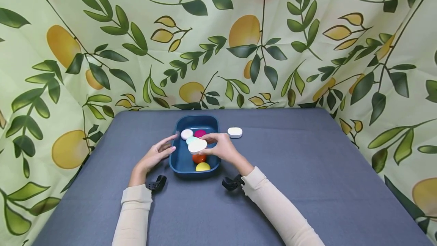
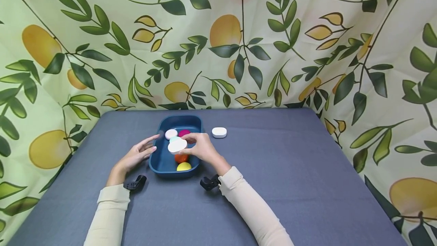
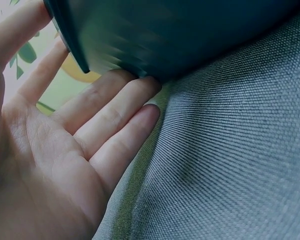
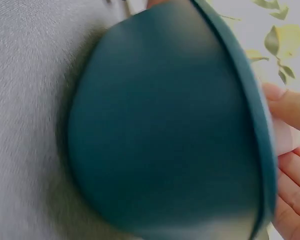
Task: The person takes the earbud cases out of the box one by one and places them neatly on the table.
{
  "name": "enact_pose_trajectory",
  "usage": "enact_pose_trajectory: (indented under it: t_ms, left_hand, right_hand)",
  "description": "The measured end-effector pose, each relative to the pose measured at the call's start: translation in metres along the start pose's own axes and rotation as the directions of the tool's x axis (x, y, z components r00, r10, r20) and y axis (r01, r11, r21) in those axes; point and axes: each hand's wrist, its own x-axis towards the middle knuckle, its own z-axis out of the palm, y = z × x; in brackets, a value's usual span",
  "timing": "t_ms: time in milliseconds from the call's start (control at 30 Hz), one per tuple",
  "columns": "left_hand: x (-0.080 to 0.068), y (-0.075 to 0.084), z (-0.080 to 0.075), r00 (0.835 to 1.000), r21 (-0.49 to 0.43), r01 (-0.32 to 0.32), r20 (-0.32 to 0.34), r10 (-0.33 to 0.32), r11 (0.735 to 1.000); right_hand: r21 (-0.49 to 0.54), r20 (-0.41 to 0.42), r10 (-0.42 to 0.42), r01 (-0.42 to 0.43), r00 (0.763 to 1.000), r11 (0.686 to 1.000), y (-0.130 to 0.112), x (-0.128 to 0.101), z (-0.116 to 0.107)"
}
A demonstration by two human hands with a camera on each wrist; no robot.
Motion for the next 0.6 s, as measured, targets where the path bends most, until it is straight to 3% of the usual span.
enact_pose_trajectory:
  t_ms: [267, 433, 600]
  left_hand:
    - [-0.001, 0.002, 0.001, 1.000, 0.003, 0.019, -0.001, -0.019, 1.000]
    - [-0.002, 0.004, 0.001, 1.000, 0.004, 0.013, 0.007, -0.013, 1.000]
    - [-0.002, 0.004, 0.001, 1.000, 0.008, 0.019, 0.005, -0.019, 1.000]
  right_hand:
    - [0.109, -0.169, 0.046, -0.027, 0.985, 0.994, 0.022, -0.016, -0.022]
    - [0.167, -0.260, 0.073, -0.029, 0.963, 0.986, 0.035, -0.022, -0.034]
    - [0.170, -0.331, 0.136, -0.082, 0.934, 0.982, 0.051, -0.027, -0.044]
